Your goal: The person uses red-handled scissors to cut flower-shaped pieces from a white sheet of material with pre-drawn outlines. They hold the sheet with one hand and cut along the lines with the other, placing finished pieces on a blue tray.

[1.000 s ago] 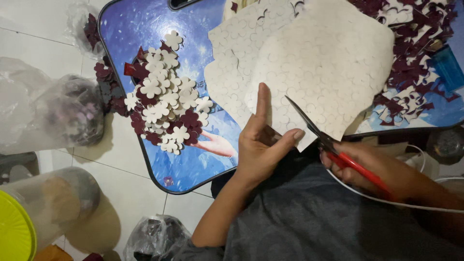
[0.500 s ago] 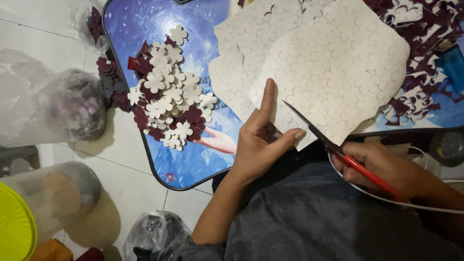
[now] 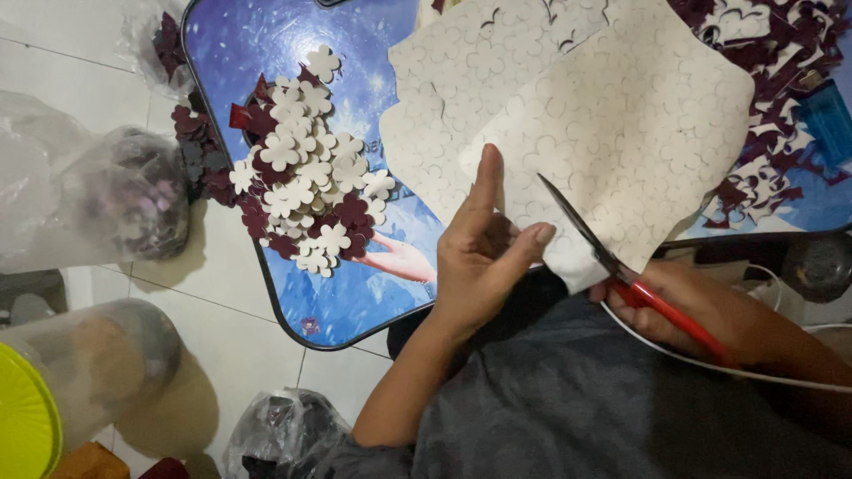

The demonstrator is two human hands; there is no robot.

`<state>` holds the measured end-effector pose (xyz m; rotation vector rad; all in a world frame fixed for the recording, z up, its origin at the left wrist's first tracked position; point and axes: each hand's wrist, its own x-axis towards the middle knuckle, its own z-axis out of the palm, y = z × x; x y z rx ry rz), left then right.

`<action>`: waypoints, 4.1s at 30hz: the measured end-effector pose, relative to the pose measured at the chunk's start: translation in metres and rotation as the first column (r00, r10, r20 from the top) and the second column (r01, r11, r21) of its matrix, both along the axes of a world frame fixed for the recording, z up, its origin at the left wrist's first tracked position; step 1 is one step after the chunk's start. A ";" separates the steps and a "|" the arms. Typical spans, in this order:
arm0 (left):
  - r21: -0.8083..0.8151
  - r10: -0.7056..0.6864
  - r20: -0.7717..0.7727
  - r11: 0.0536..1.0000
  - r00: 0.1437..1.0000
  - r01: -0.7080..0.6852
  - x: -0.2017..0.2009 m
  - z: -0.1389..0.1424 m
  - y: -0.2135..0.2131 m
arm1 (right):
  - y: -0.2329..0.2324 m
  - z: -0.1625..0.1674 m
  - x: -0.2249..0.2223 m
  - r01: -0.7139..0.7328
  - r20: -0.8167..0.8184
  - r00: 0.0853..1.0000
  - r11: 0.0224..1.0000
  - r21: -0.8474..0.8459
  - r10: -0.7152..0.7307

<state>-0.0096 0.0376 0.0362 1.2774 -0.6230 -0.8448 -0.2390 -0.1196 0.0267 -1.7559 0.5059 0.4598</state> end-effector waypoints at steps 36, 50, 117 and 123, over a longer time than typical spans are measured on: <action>-0.022 0.010 0.002 1.000 1.000 -0.010 0.001 -0.005 0.003 | 0.005 -0.001 0.017 0.140 -0.123 0.984 0.987 0.074 -0.130; -0.029 -0.035 0.078 0.999 0.996 0.038 0.008 -0.003 0.006 | -0.002 0.000 0.019 0.037 -0.300 0.952 0.996 -0.083 -0.060; -0.071 0.100 0.195 0.994 0.976 -0.087 -0.007 -0.008 0.000 | 0.010 0.004 0.036 0.107 0.080 0.991 0.994 0.000 -0.107; 0.057 0.151 0.134 0.985 0.979 -0.160 -0.008 -0.003 -0.003 | 0.009 -0.005 0.037 0.064 0.129 0.990 0.997 -0.043 -0.058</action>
